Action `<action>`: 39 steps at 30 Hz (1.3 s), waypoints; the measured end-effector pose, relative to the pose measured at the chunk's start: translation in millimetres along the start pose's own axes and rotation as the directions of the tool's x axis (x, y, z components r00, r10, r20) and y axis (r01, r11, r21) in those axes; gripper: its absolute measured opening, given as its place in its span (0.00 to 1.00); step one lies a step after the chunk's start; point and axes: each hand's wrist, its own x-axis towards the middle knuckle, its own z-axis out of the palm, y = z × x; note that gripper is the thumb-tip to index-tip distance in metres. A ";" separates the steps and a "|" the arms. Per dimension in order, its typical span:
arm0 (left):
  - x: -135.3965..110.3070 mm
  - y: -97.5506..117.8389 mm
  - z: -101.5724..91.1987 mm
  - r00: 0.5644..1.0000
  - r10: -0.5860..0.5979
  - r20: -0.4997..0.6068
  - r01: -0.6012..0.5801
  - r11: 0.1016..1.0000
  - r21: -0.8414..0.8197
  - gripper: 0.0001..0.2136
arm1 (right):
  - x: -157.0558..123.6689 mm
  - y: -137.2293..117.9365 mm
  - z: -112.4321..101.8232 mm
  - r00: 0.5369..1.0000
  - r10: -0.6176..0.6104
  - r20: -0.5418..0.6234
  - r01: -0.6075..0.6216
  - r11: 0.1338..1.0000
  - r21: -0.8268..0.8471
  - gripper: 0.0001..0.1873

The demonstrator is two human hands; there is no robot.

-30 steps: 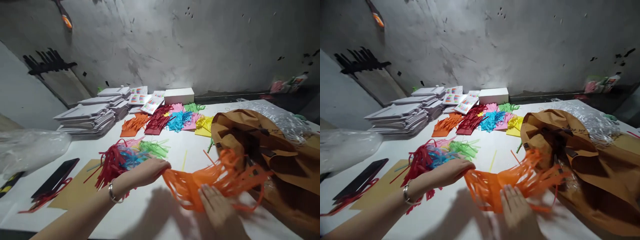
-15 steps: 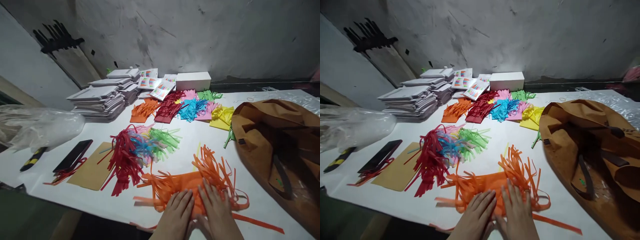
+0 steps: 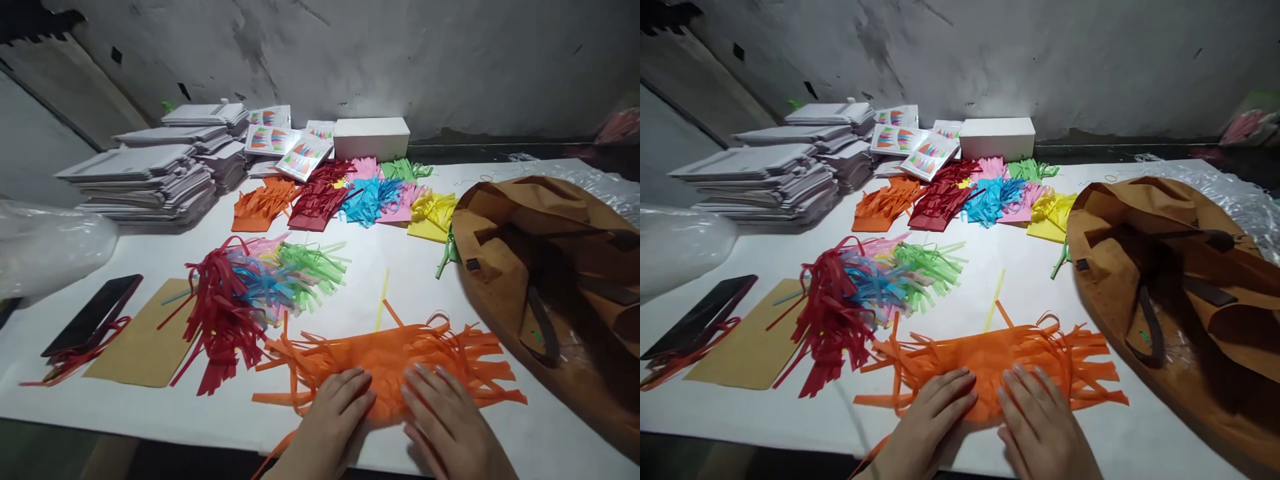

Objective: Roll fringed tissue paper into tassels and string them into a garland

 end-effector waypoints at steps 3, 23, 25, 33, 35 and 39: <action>-3.5 1.1 -4.8 0.999 -0.013 0.046 0.014 1.000 -0.016 0.17 | 12.5 -14.7 24.5 0.997 0.032 -0.065 -0.024 0.993 0.119 0.15; 18.0 14.8 -8.0 0.946 -0.315 -0.073 0.310 0.948 -0.078 0.13 | 7.3 -8.7 35.6 0.919 0.359 0.166 -0.393 0.872 0.292 0.10; 31.3 10.2 -20.3 0.906 -0.414 0.091 0.420 0.905 -0.062 0.11 | 17.1 -4.6 37.8 0.897 0.387 0.212 -0.429 0.879 0.208 0.11; 81.3 -16.3 -41.7 0.676 -0.639 0.366 0.562 0.769 0.304 0.14 | 55.3 17.8 56.9 0.881 0.413 0.230 -0.421 0.907 -0.019 0.10; 84.3 -19.6 -40.7 0.672 -0.641 0.370 0.558 0.767 0.316 0.13 | 59.4 15.8 53.5 0.903 0.403 0.150 -0.401 0.915 -0.046 0.11; 86.1 -22.2 -37.9 0.669 -0.642 0.374 0.550 0.767 0.331 0.14 | 55.8 5.8 45.6 0.984 0.177 0.005 -0.176 0.978 0.114 0.15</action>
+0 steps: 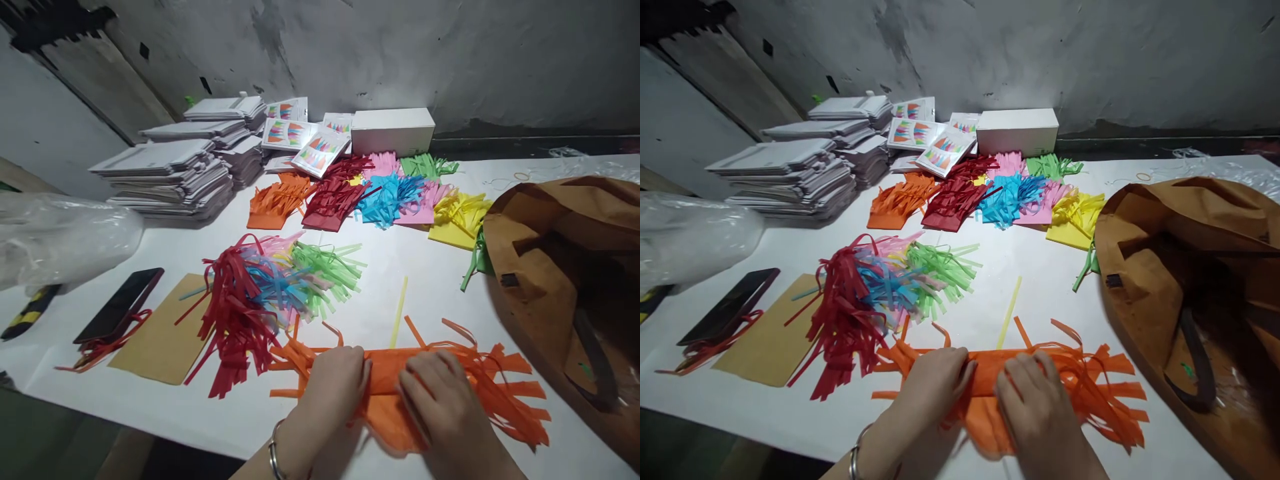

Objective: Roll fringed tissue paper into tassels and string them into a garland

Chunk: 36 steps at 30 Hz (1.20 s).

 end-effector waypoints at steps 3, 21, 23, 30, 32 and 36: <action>-1.6 0.1 0.3 1.000 -0.009 -0.017 0.009 1.000 0.002 0.13 | -9.8 0.0 4.3 0.991 -0.130 0.041 0.129 0.991 0.045 0.17; -24.0 -22.4 50.6 0.782 0.440 -0.441 -0.420 0.895 0.149 0.05 | -20.3 3.5 9.6 0.994 -0.065 0.087 0.066 0.998 -0.006 0.18; -23.1 -22.6 50.6 0.798 0.422 -0.430 -0.387 0.906 0.170 0.06 | -19.8 3.5 7.9 0.993 -0.002 0.116 0.006 0.999 -0.042 0.16; -17.2 -24.5 39.5 0.786 0.478 -0.393 -0.431 0.878 0.207 0.05 | -19.4 3.6 14.6 0.984 -0.039 0.174 0.066 0.986 -0.151 0.13; -18.8 -27.8 37.7 0.749 0.521 -0.409 -0.447 0.853 0.270 0.06 | -24.6 5.9 14.7 0.987 -0.072 0.147 0.088 0.990 -0.110 0.14; -21.2 -33.4 40.2 0.708 0.560 -0.431 -0.451 0.828 0.334 0.04 | -29.0 9.8 9.7 0.998 -0.026 0.063 0.027 1.000 -0.015 0.16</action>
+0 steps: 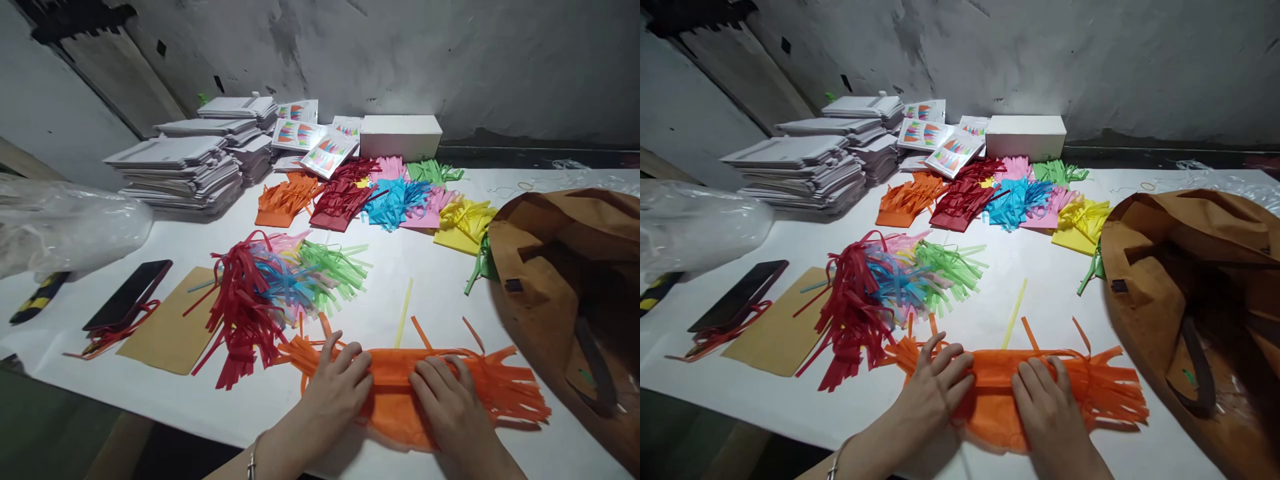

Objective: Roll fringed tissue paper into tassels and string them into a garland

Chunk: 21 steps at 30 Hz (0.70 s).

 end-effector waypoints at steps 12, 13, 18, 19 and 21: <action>42.9 -7.9 -15.2 0.901 -0.338 0.271 0.357 0.934 -0.021 0.13 | 38.2 3.5 9.7 0.966 0.242 0.095 -0.218 0.953 -0.209 0.20; 45.2 -7.2 -16.0 0.897 -0.348 0.274 0.365 0.931 -0.015 0.14 | 40.0 2.8 8.9 0.966 0.244 0.084 -0.221 0.951 -0.218 0.20; 49.4 -5.5 -14.5 0.886 -0.372 0.275 0.388 0.922 -0.003 0.14 | 40.2 -4.8 1.7 0.991 0.134 0.015 -0.130 0.981 -0.147 0.16; 49.2 -5.7 -14.7 0.886 -0.376 0.272 0.391 0.920 -0.004 0.13 | 39.3 -6.4 1.9 0.997 0.071 0.013 -0.069 0.993 -0.097 0.18; 48.0 -6.1 -17.0 0.883 -0.391 0.259 0.405 0.914 -0.001 0.10 | 37.9 -9.0 4.4 1.000 -0.026 0.007 0.026 1.000 -0.007 0.20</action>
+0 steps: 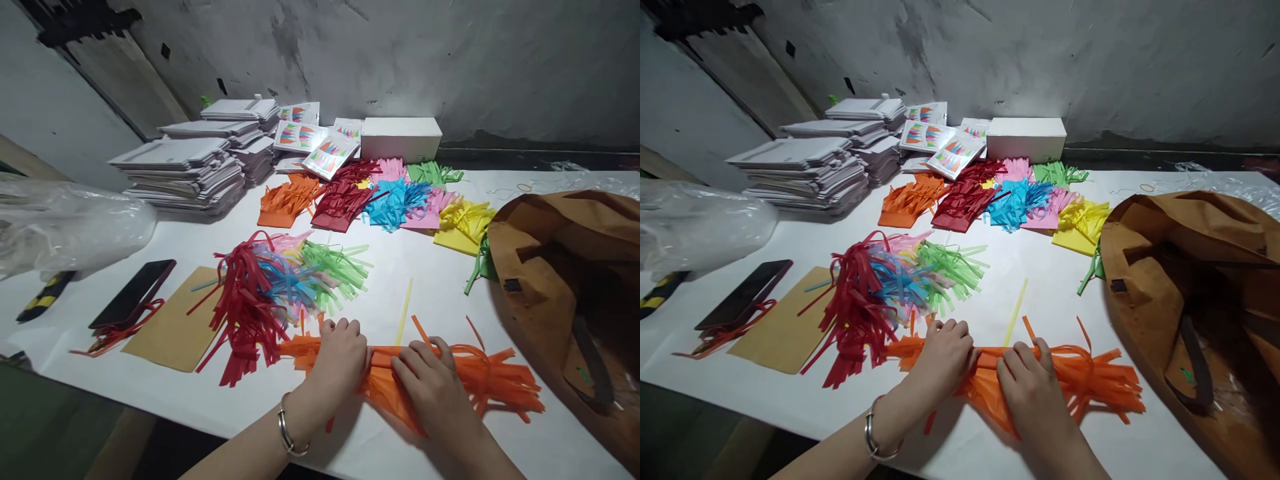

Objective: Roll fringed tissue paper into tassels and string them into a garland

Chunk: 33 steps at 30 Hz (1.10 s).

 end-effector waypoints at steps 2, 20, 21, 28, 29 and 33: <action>-3.5 -0.8 -2.9 0.999 0.034 -0.038 -0.034 0.999 -0.019 0.04 | -0.3 -1.5 3.5 1.000 -0.019 -0.007 0.019 0.999 0.049 0.20; -32.6 -9.4 18.6 0.961 0.228 -0.157 -0.255 0.950 -0.180 0.06 | -24.0 10.5 -1.0 0.994 0.092 0.053 -0.093 0.995 0.020 0.16; -31.7 -5.4 15.7 0.974 0.180 -0.136 -0.202 0.963 -0.179 0.07 | -23.3 10.7 -0.7 0.990 0.124 0.068 -0.122 0.992 -0.031 0.15; -14.5 7.7 10.5 1.000 0.007 -0.018 -0.007 1.000 -0.008 0.06 | -5.4 0.8 -0.4 0.958 0.271 0.098 -0.244 0.943 -0.228 0.15; -13.9 6.0 13.0 0.999 0.041 -0.035 -0.041 0.999 0.002 0.05 | -3.6 -1.6 -1.4 0.958 0.275 0.080 -0.250 0.940 -0.230 0.14; -18.4 -1.1 22.3 0.965 0.235 -0.112 -0.233 0.972 0.034 0.04 | -4.5 -9.4 2.8 0.998 0.065 0.015 -0.064 0.998 -0.028 0.16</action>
